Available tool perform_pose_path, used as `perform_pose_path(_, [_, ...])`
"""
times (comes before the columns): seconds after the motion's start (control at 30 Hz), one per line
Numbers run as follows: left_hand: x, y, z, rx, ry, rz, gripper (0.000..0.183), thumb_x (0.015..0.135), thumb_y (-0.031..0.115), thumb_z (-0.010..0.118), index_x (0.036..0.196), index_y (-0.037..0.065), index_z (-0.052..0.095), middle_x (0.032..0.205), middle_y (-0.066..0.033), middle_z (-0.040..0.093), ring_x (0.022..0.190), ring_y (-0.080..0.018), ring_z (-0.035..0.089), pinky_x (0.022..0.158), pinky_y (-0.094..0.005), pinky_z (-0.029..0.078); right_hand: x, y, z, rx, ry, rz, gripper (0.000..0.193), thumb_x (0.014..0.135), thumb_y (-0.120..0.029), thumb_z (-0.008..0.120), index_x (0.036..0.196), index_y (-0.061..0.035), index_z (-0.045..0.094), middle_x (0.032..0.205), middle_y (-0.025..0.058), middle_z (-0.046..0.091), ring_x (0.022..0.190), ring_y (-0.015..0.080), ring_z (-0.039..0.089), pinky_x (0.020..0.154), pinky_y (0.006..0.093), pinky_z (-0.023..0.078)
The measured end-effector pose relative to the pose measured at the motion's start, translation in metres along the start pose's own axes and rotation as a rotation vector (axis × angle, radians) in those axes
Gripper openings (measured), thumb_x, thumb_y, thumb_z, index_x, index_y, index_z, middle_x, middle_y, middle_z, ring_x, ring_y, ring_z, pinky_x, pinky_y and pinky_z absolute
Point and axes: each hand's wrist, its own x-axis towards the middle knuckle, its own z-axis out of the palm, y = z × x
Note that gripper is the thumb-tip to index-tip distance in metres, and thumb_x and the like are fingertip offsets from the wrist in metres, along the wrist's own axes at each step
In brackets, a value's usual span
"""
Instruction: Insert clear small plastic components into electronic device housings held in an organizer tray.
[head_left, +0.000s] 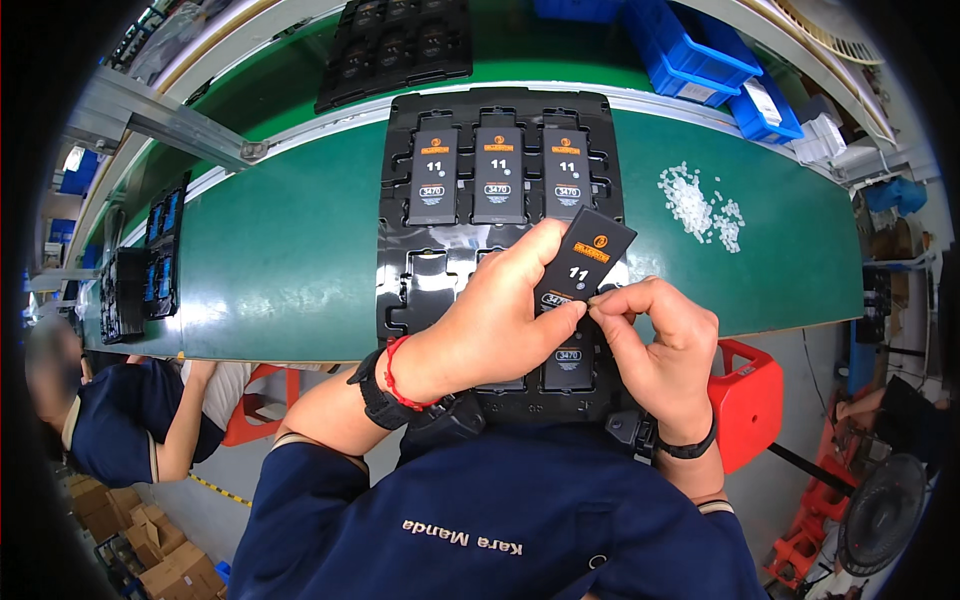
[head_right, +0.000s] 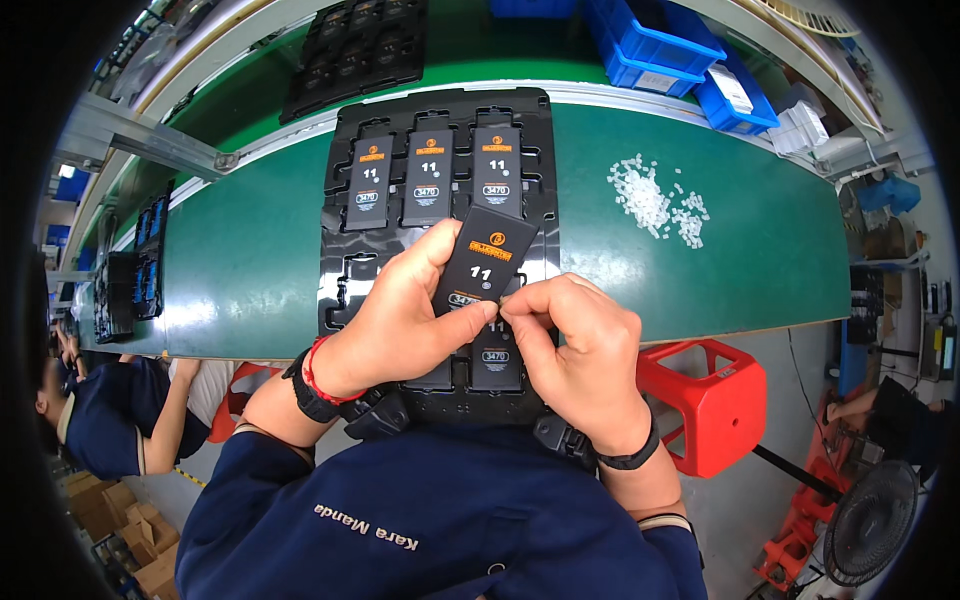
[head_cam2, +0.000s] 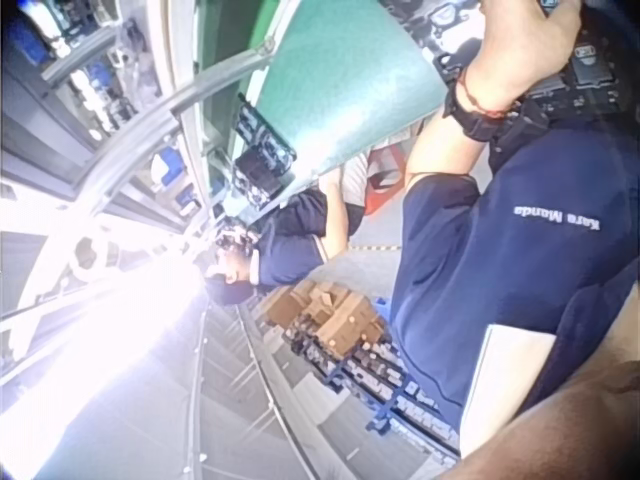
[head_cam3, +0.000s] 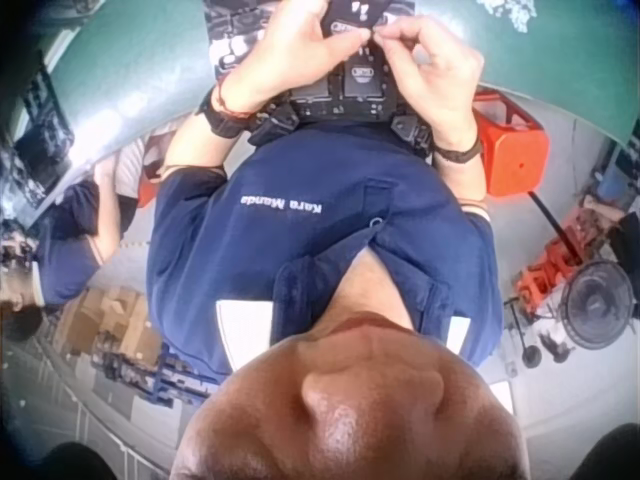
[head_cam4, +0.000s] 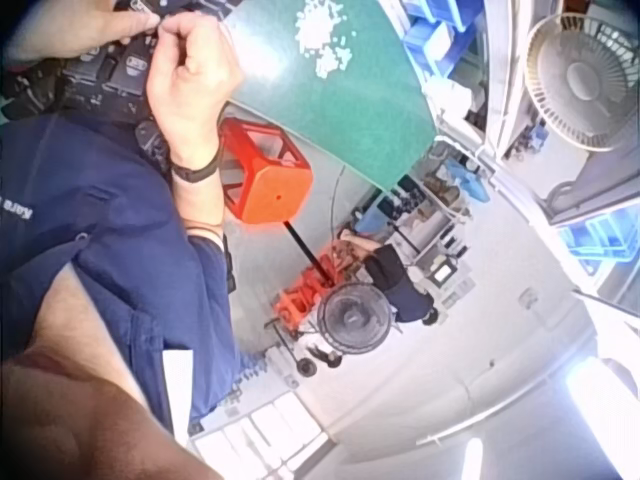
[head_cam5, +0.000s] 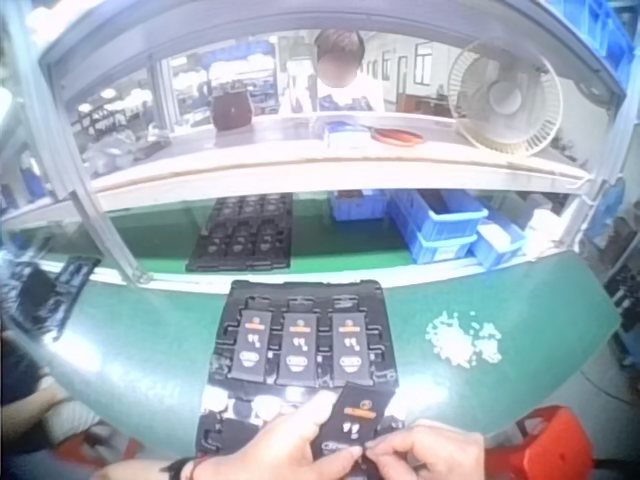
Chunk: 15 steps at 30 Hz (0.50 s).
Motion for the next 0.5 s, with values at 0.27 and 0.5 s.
perform_pose_path(0.27, [0.000, 0.002, 0.000, -0.033, -0.022, -0.072, 0.048, 0.076, -0.012, 0.057, 0.122, -0.002, 0.045, 0.104, -0.0032, 0.054, 0.097, -0.0092, 0.054, 0.084, -0.0256, 0.046, -0.008, 0.005, 0.008, 0.264, 0.074, 0.204, 0.012, 0.072, 0.007, 0.066, 0.079, -0.0004, 0.061, 0.069, 0.0059, 0.063, 0.059, 0.0109, 0.059, 0.056, 0.0231, 0.046])
perform_pose_path(0.5, [0.000, 0.003, -0.001, 0.151, -0.015, 0.057, 0.046, 0.075, -0.010, 0.058, 0.119, -0.001, 0.047, 0.100, -0.0058, 0.058, 0.093, -0.0109, 0.057, 0.081, -0.0274, 0.048, 0.002, -0.003, 0.004, -0.139, 0.027, -0.150, 0.016, 0.066, 0.010, 0.064, 0.075, -0.0020, 0.059, 0.067, 0.0084, 0.060, 0.056, 0.0226, 0.056, 0.051, 0.0300, 0.045])
